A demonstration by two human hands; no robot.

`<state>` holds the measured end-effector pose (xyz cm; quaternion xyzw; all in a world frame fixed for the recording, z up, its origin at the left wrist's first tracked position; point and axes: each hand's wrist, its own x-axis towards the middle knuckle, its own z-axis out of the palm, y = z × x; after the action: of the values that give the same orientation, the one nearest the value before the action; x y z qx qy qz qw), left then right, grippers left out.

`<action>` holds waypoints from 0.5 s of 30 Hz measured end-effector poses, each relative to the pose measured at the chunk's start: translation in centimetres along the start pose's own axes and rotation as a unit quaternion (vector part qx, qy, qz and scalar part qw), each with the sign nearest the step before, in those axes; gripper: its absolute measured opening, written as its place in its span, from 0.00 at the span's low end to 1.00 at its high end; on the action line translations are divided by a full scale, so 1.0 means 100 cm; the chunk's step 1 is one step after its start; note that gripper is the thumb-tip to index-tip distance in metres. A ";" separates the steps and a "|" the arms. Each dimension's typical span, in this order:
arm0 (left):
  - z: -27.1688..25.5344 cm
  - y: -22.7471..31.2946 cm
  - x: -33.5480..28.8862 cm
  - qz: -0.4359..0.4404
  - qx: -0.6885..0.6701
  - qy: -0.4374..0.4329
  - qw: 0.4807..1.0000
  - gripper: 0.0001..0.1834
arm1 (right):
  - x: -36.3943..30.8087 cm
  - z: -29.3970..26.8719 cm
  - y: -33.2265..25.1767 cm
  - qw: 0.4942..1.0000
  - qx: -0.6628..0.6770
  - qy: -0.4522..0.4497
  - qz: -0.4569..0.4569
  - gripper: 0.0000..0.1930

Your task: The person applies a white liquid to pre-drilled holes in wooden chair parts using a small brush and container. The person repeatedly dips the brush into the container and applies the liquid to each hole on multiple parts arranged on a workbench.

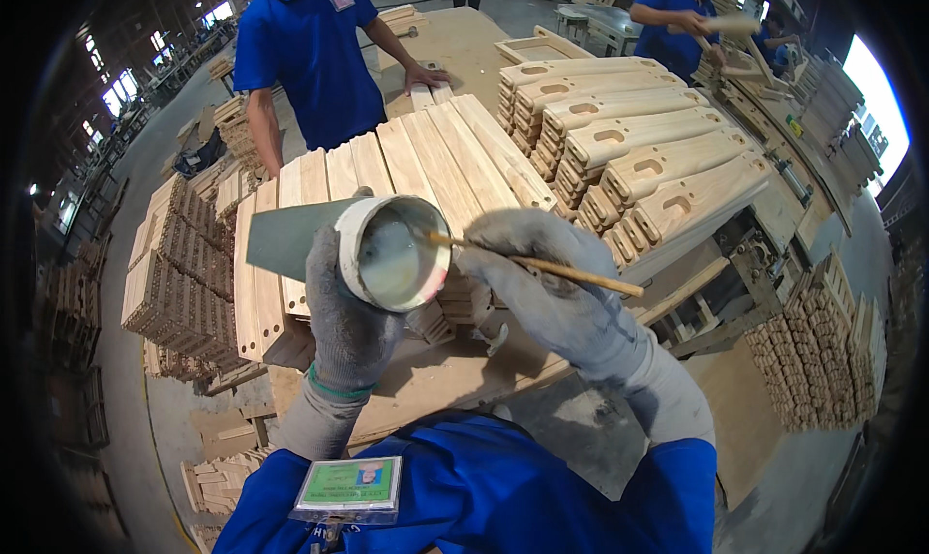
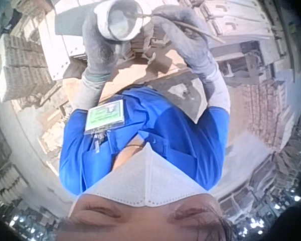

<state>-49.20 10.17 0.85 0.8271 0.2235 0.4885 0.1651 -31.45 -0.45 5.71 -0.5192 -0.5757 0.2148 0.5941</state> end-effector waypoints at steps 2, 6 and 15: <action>0.001 0.001 -0.002 -0.028 -0.021 0.042 0.998 0.38 | -0.012 0.010 0.010 0.997 0.055 0.001 -0.059 0.07; 0.002 0.003 -0.006 -0.174 -0.554 0.136 0.803 0.37 | -0.044 0.010 0.000 0.985 -0.077 -0.108 -0.113 0.05; -0.001 0.008 -0.003 -0.222 -0.678 0.086 0.695 0.32 | -0.073 0.020 -0.009 0.993 -0.038 -0.011 -0.116 0.08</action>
<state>-49.26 9.39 1.10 0.3714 0.0222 0.5258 0.7649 -35.33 -6.23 2.70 -0.4686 -0.6461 0.1285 0.5886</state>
